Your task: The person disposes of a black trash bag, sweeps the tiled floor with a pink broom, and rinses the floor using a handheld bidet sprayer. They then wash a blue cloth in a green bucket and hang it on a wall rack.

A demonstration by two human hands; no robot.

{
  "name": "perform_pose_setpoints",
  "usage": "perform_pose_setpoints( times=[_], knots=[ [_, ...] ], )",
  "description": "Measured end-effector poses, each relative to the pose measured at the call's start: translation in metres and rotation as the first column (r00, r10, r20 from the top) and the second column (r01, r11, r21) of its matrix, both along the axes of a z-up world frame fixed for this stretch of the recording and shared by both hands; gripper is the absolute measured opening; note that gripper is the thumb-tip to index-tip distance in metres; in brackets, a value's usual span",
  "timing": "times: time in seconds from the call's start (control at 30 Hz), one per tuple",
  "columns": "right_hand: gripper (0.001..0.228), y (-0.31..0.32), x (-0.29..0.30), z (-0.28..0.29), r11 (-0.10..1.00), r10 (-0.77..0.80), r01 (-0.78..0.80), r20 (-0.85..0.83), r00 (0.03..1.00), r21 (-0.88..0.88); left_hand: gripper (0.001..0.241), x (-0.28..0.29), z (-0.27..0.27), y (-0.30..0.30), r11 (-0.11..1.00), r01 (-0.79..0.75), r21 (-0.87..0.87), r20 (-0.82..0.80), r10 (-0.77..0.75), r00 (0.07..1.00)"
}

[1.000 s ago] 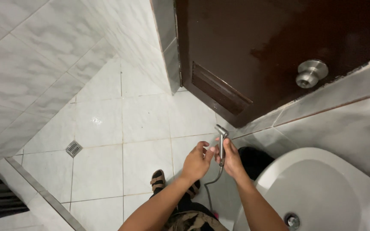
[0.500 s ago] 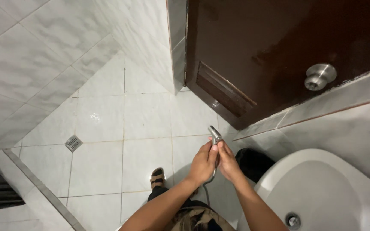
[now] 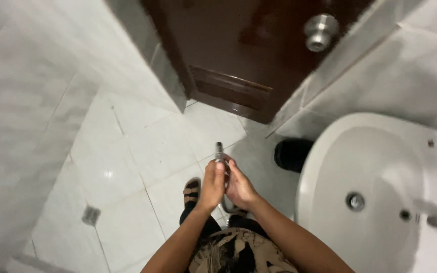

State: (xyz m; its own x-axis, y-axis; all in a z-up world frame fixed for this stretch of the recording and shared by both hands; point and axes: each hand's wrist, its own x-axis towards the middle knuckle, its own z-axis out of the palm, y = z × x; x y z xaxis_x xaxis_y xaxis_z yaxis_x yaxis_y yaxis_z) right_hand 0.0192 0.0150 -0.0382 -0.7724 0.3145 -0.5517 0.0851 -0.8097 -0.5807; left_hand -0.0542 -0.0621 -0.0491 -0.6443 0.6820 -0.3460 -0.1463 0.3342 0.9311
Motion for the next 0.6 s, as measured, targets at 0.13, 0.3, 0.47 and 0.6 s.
perform_pose_setpoints(
  times=[0.13,0.3,0.47,0.6],
  knots=[
    [0.086,0.008,0.002,-0.022,0.963,0.071,-0.063,-0.021,0.997,0.263,0.083,-0.028,0.060,0.016,0.982,0.145,-0.117,0.021,-0.144,0.989],
    [0.066,0.017,0.016,-0.055,0.978,-0.069,0.043,0.122,0.990,0.206,0.054,-0.104,-0.035,0.022,0.998,0.038,0.041,0.371,-0.051,0.927],
    [0.052,-0.006,0.020,-0.112,0.932,-0.313,0.222,0.328,0.891,0.285,0.051,-0.187,-0.044,0.019,0.994,0.030,-0.108,0.528,0.032,0.849],
    [0.046,-0.051,0.031,-0.158,0.861,-0.508,0.441,0.459,0.729,0.254,0.052,-0.274,-0.112,0.003,0.982,-0.026,-0.189,0.574,0.132,0.808]
  ],
)
